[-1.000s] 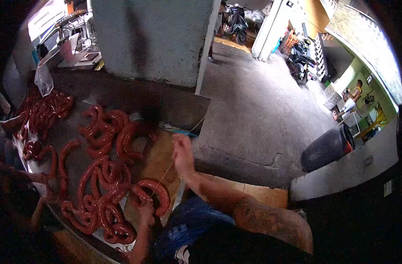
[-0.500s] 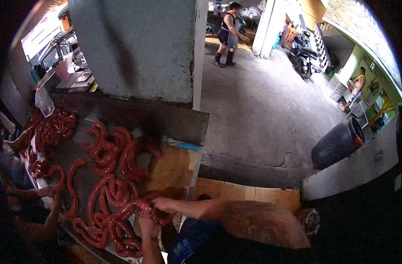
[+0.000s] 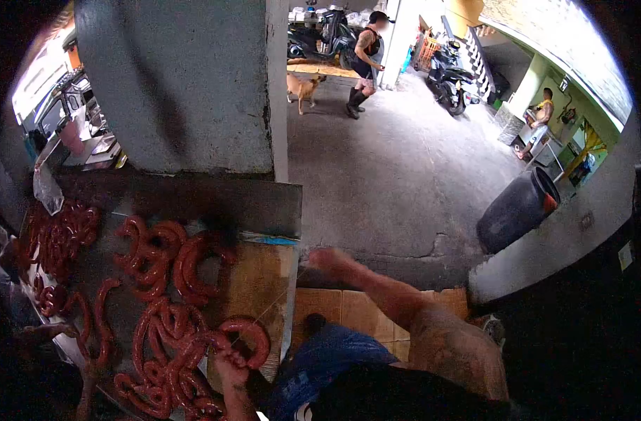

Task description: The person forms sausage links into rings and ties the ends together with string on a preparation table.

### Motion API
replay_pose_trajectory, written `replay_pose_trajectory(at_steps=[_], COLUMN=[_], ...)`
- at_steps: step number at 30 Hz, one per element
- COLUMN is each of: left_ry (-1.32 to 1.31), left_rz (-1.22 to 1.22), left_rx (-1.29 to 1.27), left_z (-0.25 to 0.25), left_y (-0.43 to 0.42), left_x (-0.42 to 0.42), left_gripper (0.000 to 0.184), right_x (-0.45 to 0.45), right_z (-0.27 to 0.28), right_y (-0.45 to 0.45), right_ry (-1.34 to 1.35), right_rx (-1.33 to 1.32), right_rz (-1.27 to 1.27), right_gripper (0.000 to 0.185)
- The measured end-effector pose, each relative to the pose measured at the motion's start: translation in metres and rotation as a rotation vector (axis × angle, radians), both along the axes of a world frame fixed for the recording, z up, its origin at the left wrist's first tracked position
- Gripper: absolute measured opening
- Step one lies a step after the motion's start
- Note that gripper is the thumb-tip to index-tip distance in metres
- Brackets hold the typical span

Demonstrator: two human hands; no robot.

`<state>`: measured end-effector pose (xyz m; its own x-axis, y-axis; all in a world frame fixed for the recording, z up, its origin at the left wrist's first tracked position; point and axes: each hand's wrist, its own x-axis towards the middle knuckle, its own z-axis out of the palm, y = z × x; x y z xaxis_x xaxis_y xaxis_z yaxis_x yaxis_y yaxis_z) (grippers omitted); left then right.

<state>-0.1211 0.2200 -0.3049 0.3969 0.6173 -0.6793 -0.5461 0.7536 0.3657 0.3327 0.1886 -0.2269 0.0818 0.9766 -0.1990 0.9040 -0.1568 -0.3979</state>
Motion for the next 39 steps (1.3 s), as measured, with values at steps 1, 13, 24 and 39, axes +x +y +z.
replay_pose_trajectory(at_steps=[1, 13, 24, 39], left_ry=[-0.003, 0.538, 0.356, 0.473], left_rz=[-0.004, 0.030, 0.163, 0.136], left_rx=[0.001, 0.594, 0.366, 0.716], left_z=[0.001, -0.056, 0.090, 0.017], left_y=[0.001, -0.021, -0.016, -0.027], left_x=[0.002, 0.009, 0.018, 0.005], left_gripper=[0.017, 0.023, 0.022, 0.023], right_x=[0.019, -0.280, -0.345, -0.219], right_z=[0.024, -0.049, -0.083, -0.011], right_y=[-0.008, 0.040, 0.083, 0.008], right_ry=[0.049, 0.837, 1.155, 0.442], right_rx=[0.222, 0.322, -0.507, -0.197], right_rz=[-0.114, 0.924, 0.011, 0.302], right_gripper=[0.015, 0.030, 0.027, 0.030])
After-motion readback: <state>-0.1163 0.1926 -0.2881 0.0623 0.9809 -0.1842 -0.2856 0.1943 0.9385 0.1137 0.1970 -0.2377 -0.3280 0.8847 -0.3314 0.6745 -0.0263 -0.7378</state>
